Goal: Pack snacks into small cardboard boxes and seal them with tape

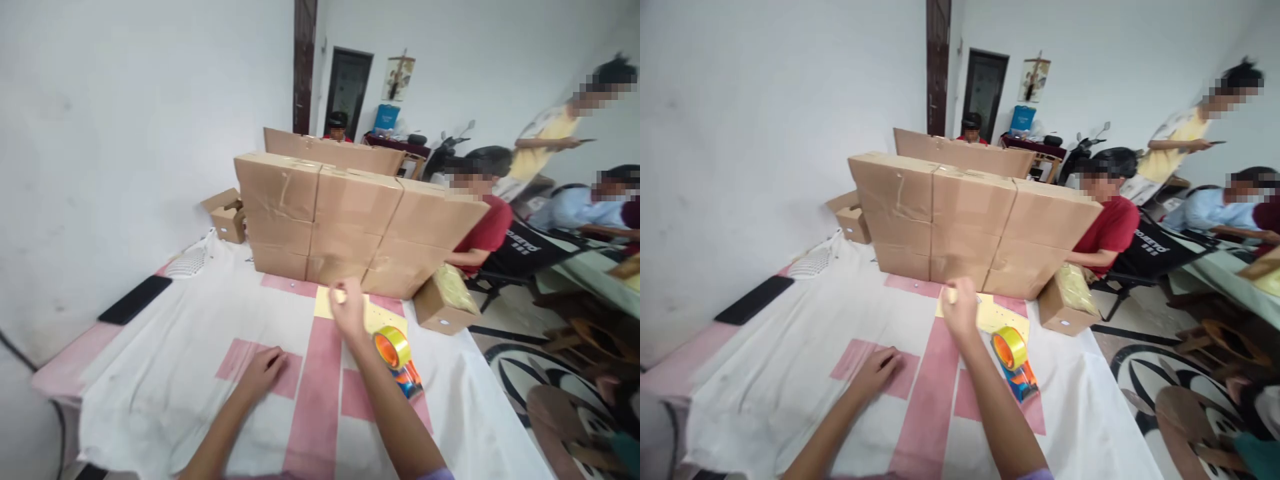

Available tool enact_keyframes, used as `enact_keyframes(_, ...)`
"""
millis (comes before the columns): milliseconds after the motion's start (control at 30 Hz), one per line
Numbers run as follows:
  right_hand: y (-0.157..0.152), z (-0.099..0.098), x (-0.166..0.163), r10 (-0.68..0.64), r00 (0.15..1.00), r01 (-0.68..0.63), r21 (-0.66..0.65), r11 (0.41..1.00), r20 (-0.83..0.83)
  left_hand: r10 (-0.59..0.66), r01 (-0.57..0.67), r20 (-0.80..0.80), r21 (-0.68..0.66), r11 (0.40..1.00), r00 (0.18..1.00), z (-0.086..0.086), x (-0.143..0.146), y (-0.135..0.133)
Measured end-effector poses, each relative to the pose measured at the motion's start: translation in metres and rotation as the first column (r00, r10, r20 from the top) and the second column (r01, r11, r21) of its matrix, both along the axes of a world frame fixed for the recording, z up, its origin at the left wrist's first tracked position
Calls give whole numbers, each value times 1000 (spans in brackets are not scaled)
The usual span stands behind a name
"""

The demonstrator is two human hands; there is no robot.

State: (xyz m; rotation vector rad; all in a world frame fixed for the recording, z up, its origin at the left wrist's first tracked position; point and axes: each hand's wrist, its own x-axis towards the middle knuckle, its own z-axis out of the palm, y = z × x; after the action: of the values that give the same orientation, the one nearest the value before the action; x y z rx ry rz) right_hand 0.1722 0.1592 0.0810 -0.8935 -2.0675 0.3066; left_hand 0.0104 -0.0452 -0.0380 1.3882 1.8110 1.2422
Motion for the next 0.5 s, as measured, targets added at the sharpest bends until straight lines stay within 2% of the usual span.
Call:
enact_keyframes(33, -16, -11, -36, 141, 980, -134, -61, 989, 143, 36, -36, 24, 14, 999, 999, 0, -1, -1)
enact_keyframes(100, -43, -38, -94, 305, 873, -242, -204, 949, 380, 120, -122, 44, 37, 992, 992, 1, -8, -5)
enact_keyframes(200, -68, -79, -140, 353, 807, -249, -268, 931, 474, 293, -297, 56, 98, 950, 955, 12, -44, -10)
enact_keyframes(267, -75, -100, -149, 332, 794, -217, -272, 938, 510, 399, -402, 46, 139, 905, 916, 27, -88, -4)
enact_keyframes(333, -76, -113, -151, 317, 783, -197, -269, 943, 536, 474, -471, 21, 166, 866, 880, 47, -145, 17)
enact_keyframes(500, -74, -116, -152, 293, 767, -176, -252, 952, 571, 569, -554, -112, 139, 821, 815, 89, -287, 114)
